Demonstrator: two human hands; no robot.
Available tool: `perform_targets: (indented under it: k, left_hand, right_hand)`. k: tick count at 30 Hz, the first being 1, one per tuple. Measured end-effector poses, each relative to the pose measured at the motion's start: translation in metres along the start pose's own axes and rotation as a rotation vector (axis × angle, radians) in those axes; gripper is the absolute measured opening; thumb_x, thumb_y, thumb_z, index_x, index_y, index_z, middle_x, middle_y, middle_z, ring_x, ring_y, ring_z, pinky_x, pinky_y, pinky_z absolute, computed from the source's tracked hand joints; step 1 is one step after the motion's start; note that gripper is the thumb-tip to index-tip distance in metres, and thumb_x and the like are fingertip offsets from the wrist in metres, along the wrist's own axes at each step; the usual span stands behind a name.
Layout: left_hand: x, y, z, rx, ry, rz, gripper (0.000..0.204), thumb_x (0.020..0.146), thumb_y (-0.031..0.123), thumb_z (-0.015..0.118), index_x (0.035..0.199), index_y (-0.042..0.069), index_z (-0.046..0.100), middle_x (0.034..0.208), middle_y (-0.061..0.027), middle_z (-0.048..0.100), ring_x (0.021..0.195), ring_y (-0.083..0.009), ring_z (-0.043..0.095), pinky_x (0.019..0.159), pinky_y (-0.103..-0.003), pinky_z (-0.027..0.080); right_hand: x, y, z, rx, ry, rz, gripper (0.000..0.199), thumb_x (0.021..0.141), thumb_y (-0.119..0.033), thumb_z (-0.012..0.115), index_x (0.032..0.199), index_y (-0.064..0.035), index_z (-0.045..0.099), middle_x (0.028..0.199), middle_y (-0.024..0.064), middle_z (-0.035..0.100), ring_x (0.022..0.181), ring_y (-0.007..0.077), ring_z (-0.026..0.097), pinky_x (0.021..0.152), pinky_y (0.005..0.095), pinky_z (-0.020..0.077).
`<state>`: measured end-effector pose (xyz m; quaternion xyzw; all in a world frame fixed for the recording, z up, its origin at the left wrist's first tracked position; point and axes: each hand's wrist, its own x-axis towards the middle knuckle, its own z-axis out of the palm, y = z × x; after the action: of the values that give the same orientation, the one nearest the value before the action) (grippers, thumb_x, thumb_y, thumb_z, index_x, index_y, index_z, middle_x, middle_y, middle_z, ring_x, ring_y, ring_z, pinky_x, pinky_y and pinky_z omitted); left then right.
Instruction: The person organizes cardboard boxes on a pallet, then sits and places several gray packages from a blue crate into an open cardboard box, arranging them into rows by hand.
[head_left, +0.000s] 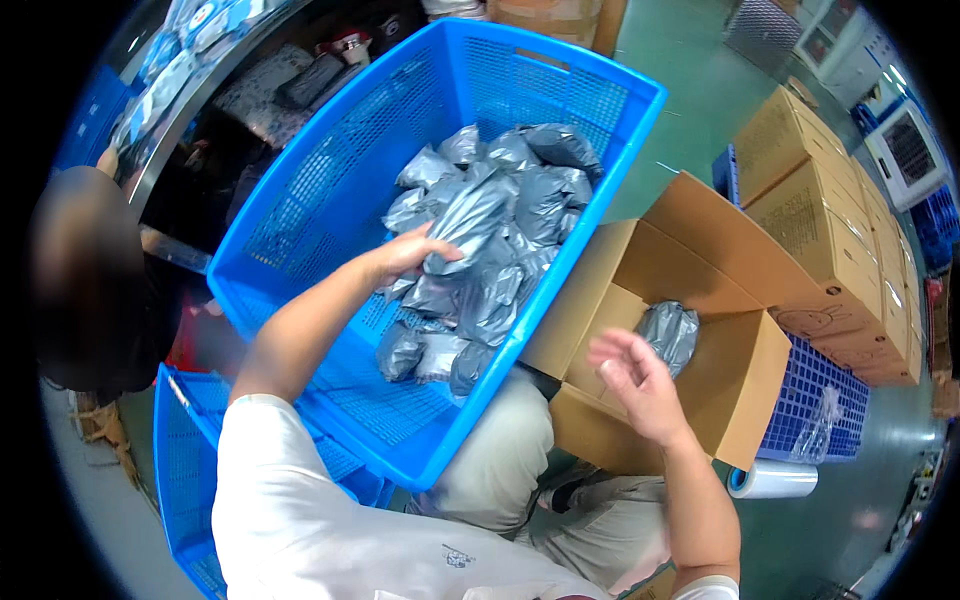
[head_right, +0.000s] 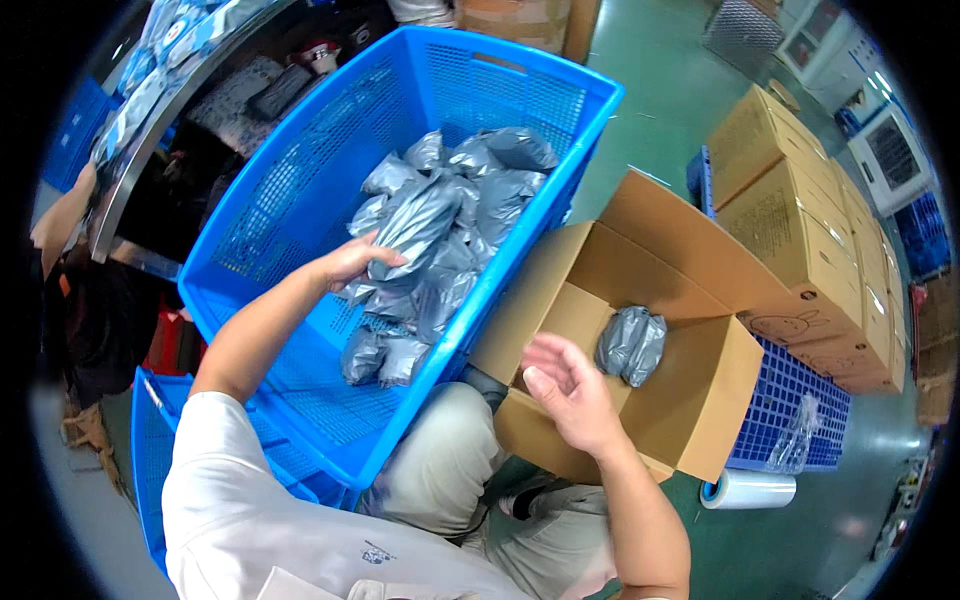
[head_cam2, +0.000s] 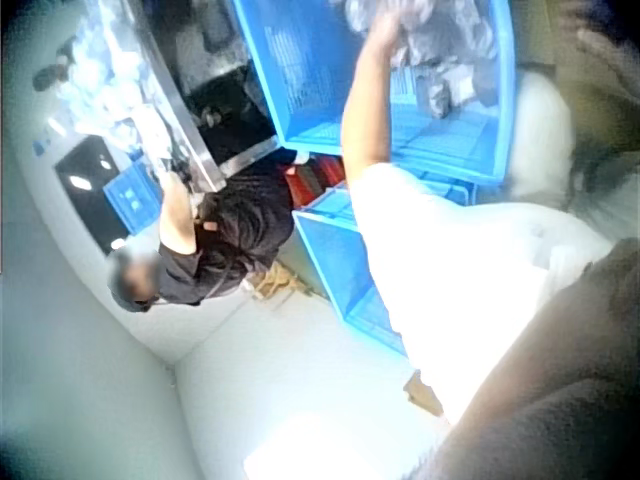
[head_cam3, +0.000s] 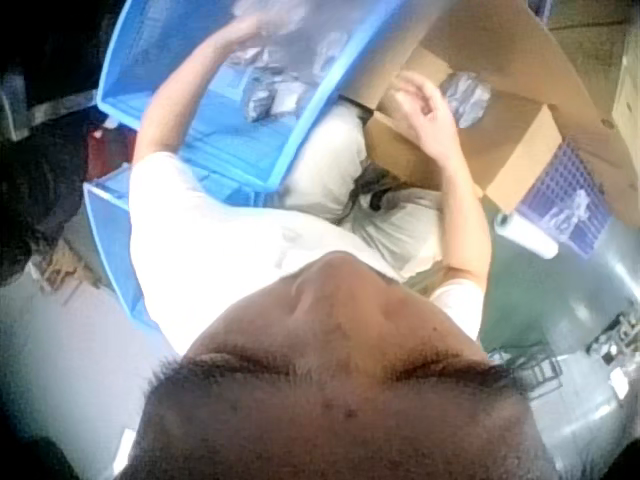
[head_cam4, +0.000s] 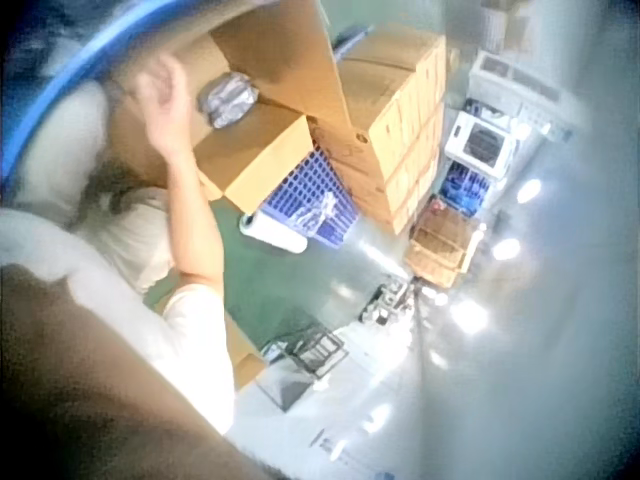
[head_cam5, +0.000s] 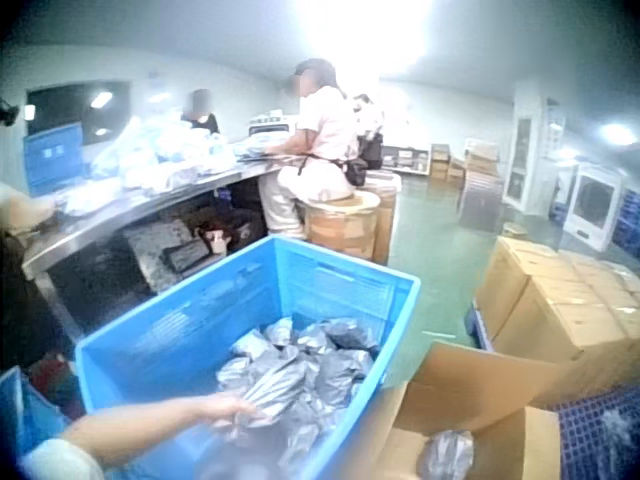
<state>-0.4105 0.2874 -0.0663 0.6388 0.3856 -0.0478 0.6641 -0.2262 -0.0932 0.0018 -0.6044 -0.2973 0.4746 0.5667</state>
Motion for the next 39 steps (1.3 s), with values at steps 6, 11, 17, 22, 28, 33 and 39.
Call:
perform_targets:
  k: [6, 11, 17, 22, 28, 33, 39]
  left_hand:
    - [-0.119, 0.116, 0.083, 0.201, -0.396, 0.819, 0.088, 0.096, 0.062, 0.053, 0.156, 0.003, 0.027, 0.135, -0.0149, 0.054, 0.125, -0.0243, 0.051, 0.109, -0.04, 0.038]
    - [-0.003, 0.045, 0.086, 0.241, 0.279, 0.556, 0.053, 0.101, 0.042, 0.055, 0.133, 0.0, 0.055, 0.111, -0.013, 0.068, 0.106, -0.025, 0.062, 0.095, -0.034, 0.048]
    - [0.103, -0.174, 0.103, 0.482, 0.336, -0.257, 0.15, 0.059, 0.073, 0.082, 0.154, -0.005, -0.004, 0.152, -0.0345, 0.031, 0.141, -0.0453, 0.037, 0.117, -0.044, 0.032]
    - [0.109, -0.173, 0.109, 0.423, 0.467, -0.195, 0.135, 0.063, 0.061, 0.084, 0.155, -0.005, 0.01, 0.148, -0.0346, 0.039, 0.137, -0.0445, 0.042, 0.113, -0.044, 0.038]
    - [0.035, -0.031, 0.026, 0.059, 0.567, 0.126, 0.053, 0.082, 0.029, 0.077, 0.12, -0.002, 0.058, 0.111, -0.0162, 0.068, 0.097, -0.0256, 0.068, 0.083, -0.039, 0.055]
    - [-0.11, 0.158, 0.09, -0.254, 0.143, 0.476, 0.052, 0.095, 0.026, 0.062, 0.139, 0.004, 0.048, 0.118, -0.012, 0.064, 0.104, -0.0221, 0.066, 0.09, -0.039, 0.053]
    - [-0.037, 0.163, 0.299, -0.165, -0.276, 0.176, 0.059, 0.093, 0.023, 0.069, 0.142, 0.002, 0.045, 0.123, -0.013, 0.063, 0.109, -0.0215, 0.063, 0.097, -0.036, 0.048]
  right_hand:
    - [0.025, -0.059, 0.031, 0.409, 0.004, -0.28, 0.102, 0.082, -0.063, 0.071, 0.156, -0.0116, 0.024, 0.153, 0.0176, 0.037, 0.135, 0.0338, 0.044, 0.113, 0.0488, 0.0365]
    - [-0.031, -0.018, -0.044, 0.827, 0.345, -0.388, 0.096, 0.081, -0.066, 0.063, 0.154, -0.0122, 0.029, 0.145, 0.0185, 0.044, 0.132, 0.04, 0.045, 0.11, 0.0603, 0.0369]
    - [-0.056, -0.018, -0.06, 0.975, 0.382, -0.197, 0.07, 0.09, -0.051, 0.062, 0.146, -0.0123, 0.044, 0.145, 0.0102, 0.05, 0.135, 0.0336, 0.046, 0.112, 0.0549, 0.0391]
    - [-0.062, 0.024, -0.1, 1.071, 0.462, -0.03, 0.069, 0.092, -0.049, 0.065, 0.145, -0.0119, 0.045, 0.142, 0.0115, 0.053, 0.131, 0.0306, 0.049, 0.105, 0.0512, 0.0441]
    - [-0.042, 0.038, -0.136, 0.765, 0.502, 0.34, 0.058, 0.091, -0.046, 0.068, 0.134, -0.0091, 0.054, 0.123, 0.0095, 0.066, 0.106, 0.0248, 0.066, 0.088, 0.0435, 0.0538]
    - [-0.031, 0.097, -0.152, 0.786, 0.403, 0.546, 0.058, 0.091, -0.045, 0.068, 0.133, -0.007, 0.056, 0.125, 0.0124, 0.065, 0.109, 0.0263, 0.065, 0.094, 0.0469, 0.0521]
    - [-0.026, 0.11, -0.158, 0.871, 0.425, 0.507, 0.057, 0.094, -0.045, 0.065, 0.132, -0.0033, 0.057, 0.127, 0.015, 0.065, 0.113, 0.0285, 0.065, 0.098, 0.0487, 0.0509]
